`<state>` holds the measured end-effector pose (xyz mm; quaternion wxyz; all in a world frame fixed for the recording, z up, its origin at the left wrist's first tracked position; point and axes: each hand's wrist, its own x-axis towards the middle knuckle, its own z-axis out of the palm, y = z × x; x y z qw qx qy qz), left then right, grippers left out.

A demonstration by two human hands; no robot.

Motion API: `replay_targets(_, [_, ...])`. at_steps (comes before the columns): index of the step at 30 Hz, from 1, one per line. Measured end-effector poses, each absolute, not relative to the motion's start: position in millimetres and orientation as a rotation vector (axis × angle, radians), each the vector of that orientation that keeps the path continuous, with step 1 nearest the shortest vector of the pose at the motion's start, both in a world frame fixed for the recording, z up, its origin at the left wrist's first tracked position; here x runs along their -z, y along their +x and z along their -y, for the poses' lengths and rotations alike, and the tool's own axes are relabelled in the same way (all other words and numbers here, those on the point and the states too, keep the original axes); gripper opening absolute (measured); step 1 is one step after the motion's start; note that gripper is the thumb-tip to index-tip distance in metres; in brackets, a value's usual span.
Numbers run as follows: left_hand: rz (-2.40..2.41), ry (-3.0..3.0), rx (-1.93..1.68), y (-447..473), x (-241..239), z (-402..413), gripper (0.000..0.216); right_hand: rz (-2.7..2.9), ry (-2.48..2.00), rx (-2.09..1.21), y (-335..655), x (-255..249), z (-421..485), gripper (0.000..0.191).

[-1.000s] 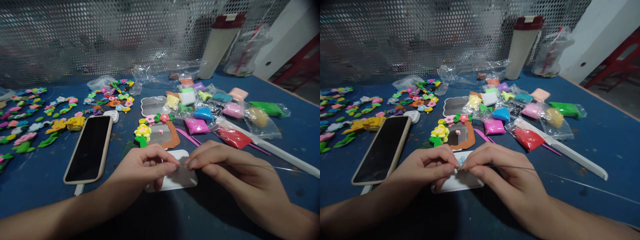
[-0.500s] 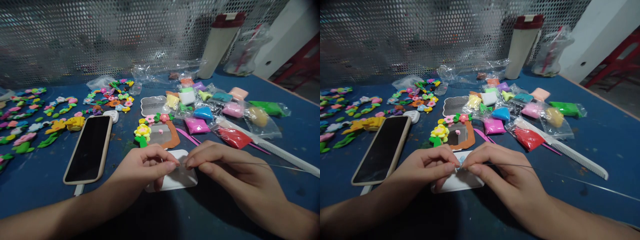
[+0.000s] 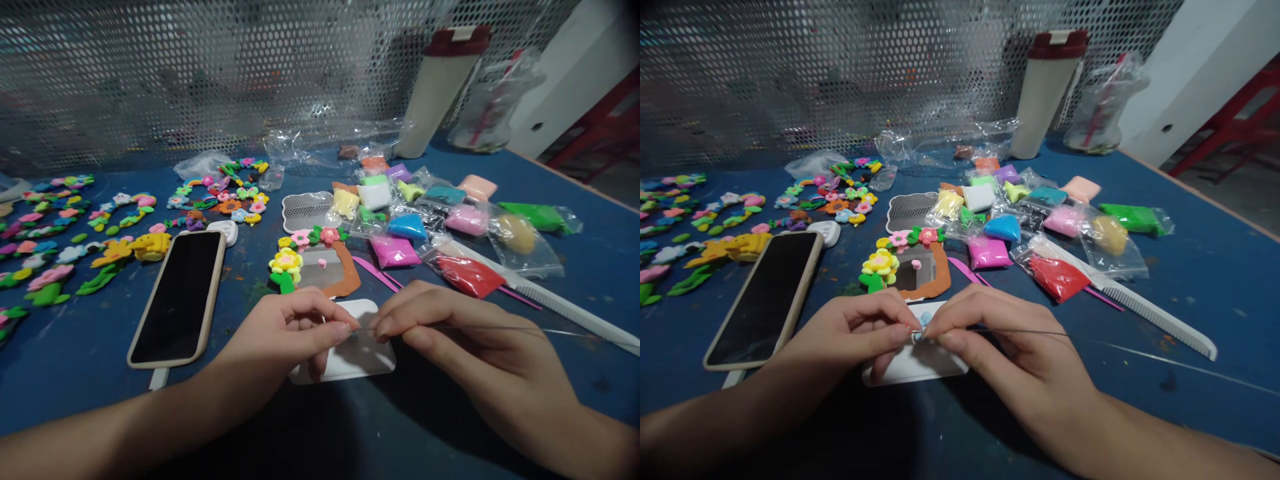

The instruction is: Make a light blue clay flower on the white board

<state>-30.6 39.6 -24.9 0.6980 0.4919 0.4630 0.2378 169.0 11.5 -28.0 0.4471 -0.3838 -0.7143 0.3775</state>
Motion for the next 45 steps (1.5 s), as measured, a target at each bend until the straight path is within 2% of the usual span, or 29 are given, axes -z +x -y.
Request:
replay_targets(8, [-1.241,1.348,-0.788,-35,21,-46,0.005,1.785,-1.018,-0.986,175,34,-23,0.015])
replay_targets(22, [-1.131,1.625,-0.692,-52,37,-55,0.014,2.035,-1.048,-1.083,172,37,-44,0.018])
replay_targets(45, [-1.098,1.693,-0.693,-52,42,-53,0.010,2.022,-1.031,-1.112,171,40,-45,0.017])
